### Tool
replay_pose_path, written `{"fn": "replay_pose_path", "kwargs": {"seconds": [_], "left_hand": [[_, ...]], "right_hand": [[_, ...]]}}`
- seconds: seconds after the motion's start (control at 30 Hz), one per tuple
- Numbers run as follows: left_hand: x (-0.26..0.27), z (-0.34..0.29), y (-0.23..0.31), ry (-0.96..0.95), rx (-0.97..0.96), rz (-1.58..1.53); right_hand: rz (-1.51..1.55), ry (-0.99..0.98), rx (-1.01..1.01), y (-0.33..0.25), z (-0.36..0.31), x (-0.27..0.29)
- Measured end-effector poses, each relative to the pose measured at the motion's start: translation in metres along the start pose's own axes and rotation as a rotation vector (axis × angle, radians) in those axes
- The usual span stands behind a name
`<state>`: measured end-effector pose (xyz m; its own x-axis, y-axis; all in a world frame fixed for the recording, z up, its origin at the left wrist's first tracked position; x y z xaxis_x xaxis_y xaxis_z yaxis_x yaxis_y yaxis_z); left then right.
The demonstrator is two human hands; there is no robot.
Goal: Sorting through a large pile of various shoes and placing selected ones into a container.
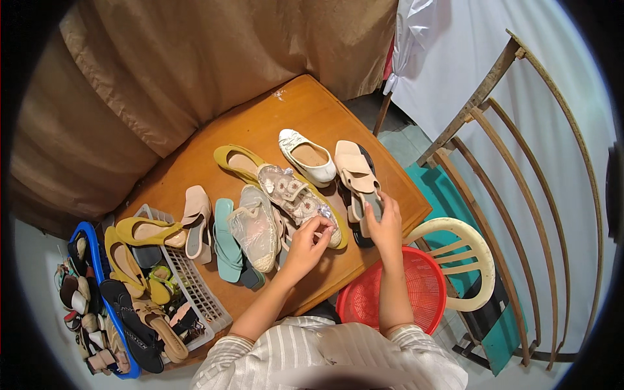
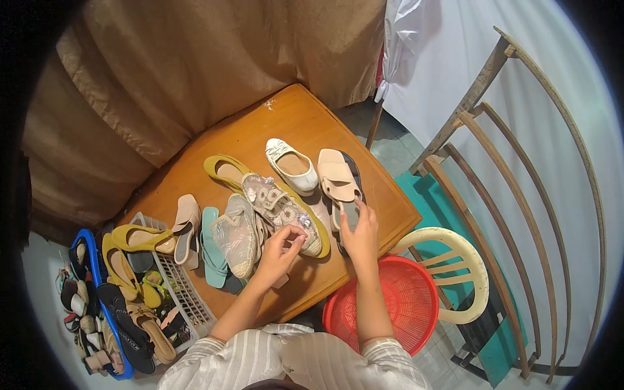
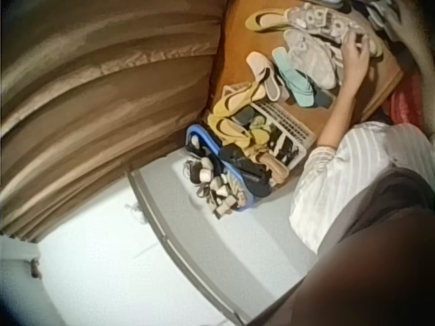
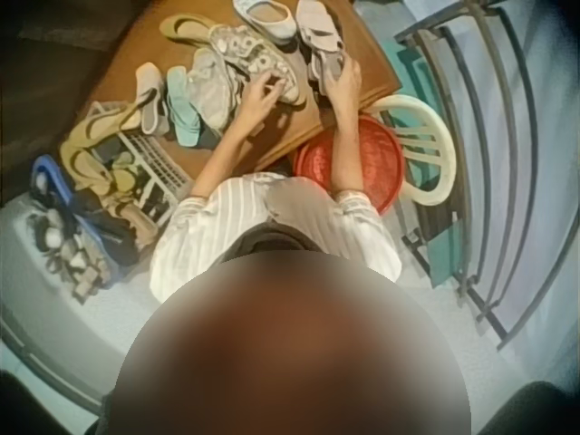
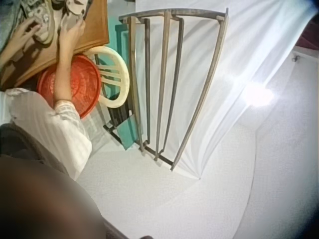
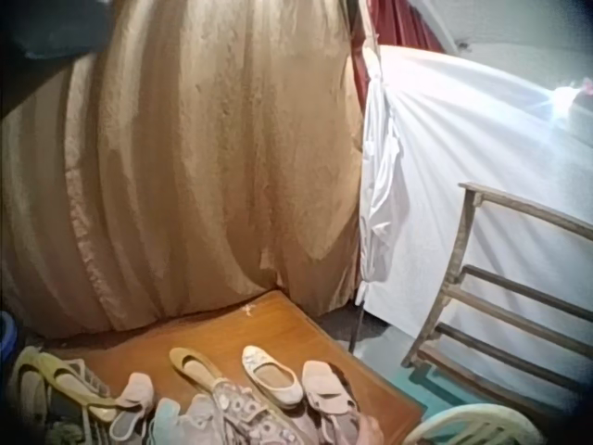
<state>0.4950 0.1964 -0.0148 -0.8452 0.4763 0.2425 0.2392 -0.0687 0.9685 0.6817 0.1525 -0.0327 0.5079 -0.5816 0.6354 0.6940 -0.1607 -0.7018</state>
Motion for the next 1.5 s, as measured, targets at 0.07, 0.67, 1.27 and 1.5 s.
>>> {"fn": "replay_pose_path", "kwargs": {"seconds": [0.07,0.67,1.27,1.5], "left_hand": [[0.005,-0.003,0.003,0.004,-0.006,-0.007],[0.048,-0.042,0.008,0.096,-0.02,-0.033],[0.242,-0.257,-0.015,0.51,-0.073,0.008],[0.302,-0.322,-0.031,0.727,-0.022,0.049]], "right_hand": [[-0.056,0.03,0.041,-0.007,-0.003,0.003],[0.088,0.219,0.297,-0.07,-0.026,0.005],[0.503,-0.179,0.573,-0.272,-0.168,-0.113],[0.573,-0.318,0.645,-0.324,-0.226,-0.155]]}}
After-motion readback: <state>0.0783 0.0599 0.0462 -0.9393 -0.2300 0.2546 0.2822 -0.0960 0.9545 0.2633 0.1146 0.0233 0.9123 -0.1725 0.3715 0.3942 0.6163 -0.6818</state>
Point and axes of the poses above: each hand's wrist, its own z-axis towards the middle knuckle, its own x-axis out of the back of the hand, y = z × x, the point moved 1 cm from there along z, towards the middle knuckle, and after that the axes turned 8 degrees about x, right-handed, at the moved point
